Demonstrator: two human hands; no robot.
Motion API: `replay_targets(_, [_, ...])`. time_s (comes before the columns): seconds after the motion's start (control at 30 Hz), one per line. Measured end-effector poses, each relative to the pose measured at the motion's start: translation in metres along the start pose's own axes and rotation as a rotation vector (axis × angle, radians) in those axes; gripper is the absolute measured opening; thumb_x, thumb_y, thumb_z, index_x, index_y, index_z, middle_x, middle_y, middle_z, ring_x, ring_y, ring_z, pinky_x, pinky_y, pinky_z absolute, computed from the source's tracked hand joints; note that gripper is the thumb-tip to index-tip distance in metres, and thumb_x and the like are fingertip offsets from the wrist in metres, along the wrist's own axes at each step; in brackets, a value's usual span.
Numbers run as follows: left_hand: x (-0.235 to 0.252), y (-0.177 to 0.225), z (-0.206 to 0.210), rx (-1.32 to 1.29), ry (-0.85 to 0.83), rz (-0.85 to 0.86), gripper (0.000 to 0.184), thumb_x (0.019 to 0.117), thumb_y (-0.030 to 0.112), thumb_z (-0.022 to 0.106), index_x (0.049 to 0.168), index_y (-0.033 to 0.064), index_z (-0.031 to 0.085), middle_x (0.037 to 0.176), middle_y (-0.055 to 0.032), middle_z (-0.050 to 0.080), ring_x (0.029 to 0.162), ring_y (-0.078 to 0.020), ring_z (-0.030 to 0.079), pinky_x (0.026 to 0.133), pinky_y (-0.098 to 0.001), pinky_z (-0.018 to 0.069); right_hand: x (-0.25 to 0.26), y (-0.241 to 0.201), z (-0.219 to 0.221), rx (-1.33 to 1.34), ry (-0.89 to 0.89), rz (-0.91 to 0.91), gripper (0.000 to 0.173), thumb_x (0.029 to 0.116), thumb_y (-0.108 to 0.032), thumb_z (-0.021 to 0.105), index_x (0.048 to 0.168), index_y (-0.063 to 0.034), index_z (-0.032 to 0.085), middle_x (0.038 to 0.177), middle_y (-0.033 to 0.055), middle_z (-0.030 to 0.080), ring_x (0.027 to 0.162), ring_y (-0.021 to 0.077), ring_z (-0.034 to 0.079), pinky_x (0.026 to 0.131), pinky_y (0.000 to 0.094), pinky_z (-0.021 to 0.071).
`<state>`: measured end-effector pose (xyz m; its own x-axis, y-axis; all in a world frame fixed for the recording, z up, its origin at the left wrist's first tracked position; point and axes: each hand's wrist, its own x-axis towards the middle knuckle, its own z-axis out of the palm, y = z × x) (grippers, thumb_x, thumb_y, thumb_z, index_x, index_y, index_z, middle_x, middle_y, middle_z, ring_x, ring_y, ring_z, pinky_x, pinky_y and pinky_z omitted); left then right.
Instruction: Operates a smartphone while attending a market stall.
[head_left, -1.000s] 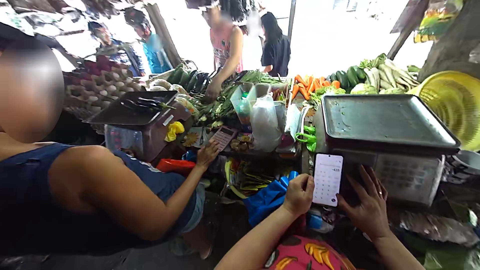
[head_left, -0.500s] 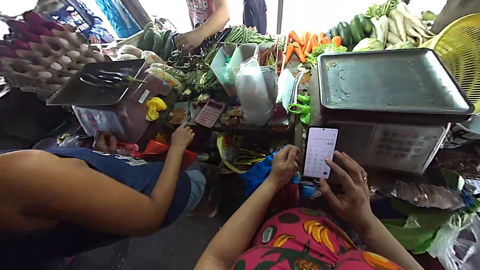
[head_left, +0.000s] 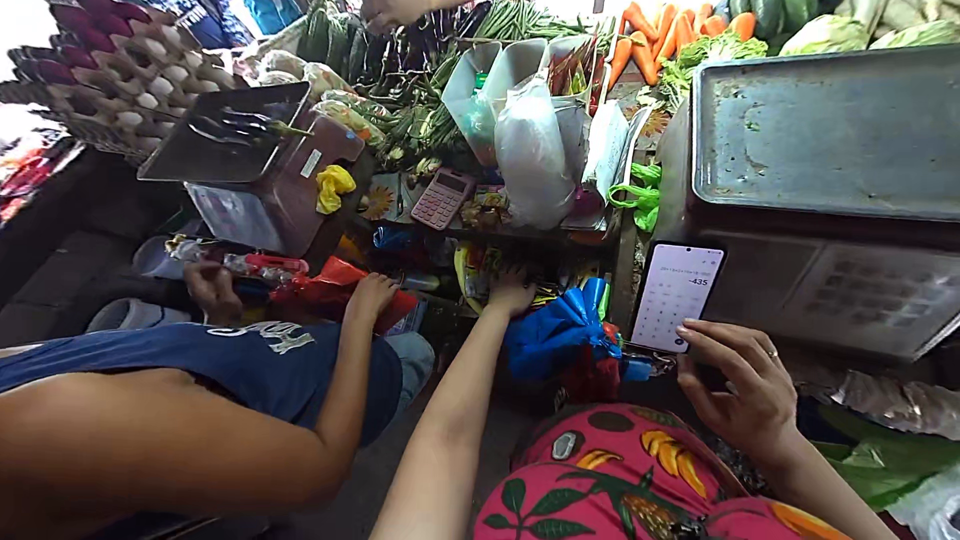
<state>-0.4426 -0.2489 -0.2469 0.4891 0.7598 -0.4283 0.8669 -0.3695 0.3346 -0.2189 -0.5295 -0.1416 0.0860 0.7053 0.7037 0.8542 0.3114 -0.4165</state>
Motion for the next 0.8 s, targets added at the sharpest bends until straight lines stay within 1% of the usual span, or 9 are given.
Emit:
replay_targets(0.07, [-0.002,0.006,-0.009,-0.007,-0.111,-0.026,0.056,0.1045,0.048,0.046,0.149,0.0154,0.053,0.157,-0.0133,0.046,0.149,-0.0323,0.036,0.122,-0.0662,0.0121,0.001,0.001,0.002,0.011,-0.017,0.004,0.031,0.1022,-0.03,0.057,0.129,-0.016,0.065,0.123,0.0047,0.068,0.117,0.0171,0.06,0.104,0.0284,0.0441])
replay_targets(0.17, [-0.002,0.008,-0.019,-0.053,-0.176,-0.039,0.055,0.1035,0.051,0.049,0.144,0.0151,0.059,0.153,-0.0152,0.051,0.145,-0.0336,0.042,0.12,-0.064,0.0226,0.002,0.0,0.003,0.022,-0.026,0.005,0.03,0.1017,-0.027,0.058,0.128,-0.0153,0.065,0.121,0.0052,0.069,0.116,0.0176,0.06,0.102,0.0282,0.045])
replay_targets(0.2, [0.0,0.007,-0.021,-0.092,-0.173,-0.04,0.054,0.1038,0.051,0.05,0.143,0.0146,0.06,0.152,-0.0161,0.051,0.144,-0.0347,0.043,0.119,-0.0642,0.0264,0.002,-0.001,0.002,0.023,-0.025,0.002,0.029,0.1016,-0.027,0.058,0.128,-0.0154,0.065,0.121,0.0049,0.069,0.115,0.0173,0.061,0.101,0.0277,0.0451])
replay_targets(0.3, [0.011,0.008,-0.027,-0.166,-0.091,-0.054,0.051,0.1045,0.046,0.052,0.138,0.0102,0.063,0.147,-0.0197,0.054,0.141,-0.0377,0.046,0.116,-0.0675,0.0276,0.002,-0.002,0.0,0.023,-0.018,-0.001,0.029,0.1019,-0.027,0.059,0.128,-0.0154,0.065,0.12,0.0043,0.069,0.114,0.0166,0.061,0.101,0.0276,0.0458])
replay_targets(0.4, [0.022,0.018,-0.029,-0.041,-0.008,-0.062,0.052,0.1016,0.05,0.056,0.134,0.0094,0.064,0.144,-0.0225,0.054,0.138,-0.0414,0.048,0.115,-0.0678,0.0294,0.0,0.0,-0.005,0.014,-0.017,0.007,0.028,0.1019,-0.027,0.059,0.127,-0.0151,0.065,0.119,0.0042,0.07,0.113,0.0161,0.062,0.099,0.0269,0.0471])
replay_targets(0.47, [0.029,0.028,-0.029,0.043,-0.047,-0.077,0.054,0.1004,0.052,0.057,0.133,0.0089,0.065,0.142,-0.0229,0.057,0.135,-0.0427,0.05,0.112,-0.0668,0.0341,-0.001,0.0,-0.007,0.011,-0.023,0.019,0.028,0.102,-0.026,0.059,0.126,-0.0146,0.066,0.117,0.0046,0.07,0.111,0.016,0.063,0.098,0.0262,0.048])
replay_targets(0.53, [0.034,0.038,-0.025,0.052,-0.104,-0.115,0.056,0.0987,0.056,0.057,0.127,0.0084,0.069,0.131,-0.0228,0.064,0.127,-0.0428,0.058,0.105,-0.067,0.0426,-0.003,0.0,-0.009,0.01,-0.027,0.029,0.028,0.1017,-0.025,0.059,0.127,-0.0148,0.066,0.116,0.0046,0.07,0.11,0.0157,0.063,0.096,0.026,0.0492])
replay_targets(0.67, [0.037,0.05,-0.019,0.008,-0.183,-0.217,0.062,0.0961,0.059,0.058,0.122,0.0038,0.071,0.128,-0.0247,0.065,0.125,-0.043,0.059,0.102,-0.0672,0.0441,-0.007,0.002,-0.015,0.014,-0.032,0.048,0.028,0.1018,-0.024,0.058,0.126,-0.0133,0.066,0.113,0.0053,0.071,0.107,0.0143,0.065,0.094,0.0243,0.0504])
replay_targets(0.8, [0.036,0.041,-0.025,0.055,-0.156,-0.092,0.06,0.0963,0.059,0.057,0.123,0.008,0.072,0.123,-0.0225,0.069,0.118,-0.0421,0.064,0.095,-0.0685,0.0488,-0.012,0.004,-0.019,0.012,-0.028,0.065,0.028,0.1018,-0.023,0.058,0.125,-0.0118,0.066,0.111,0.0067,0.071,0.105,0.014,0.066,0.093,0.0234,0.0511])
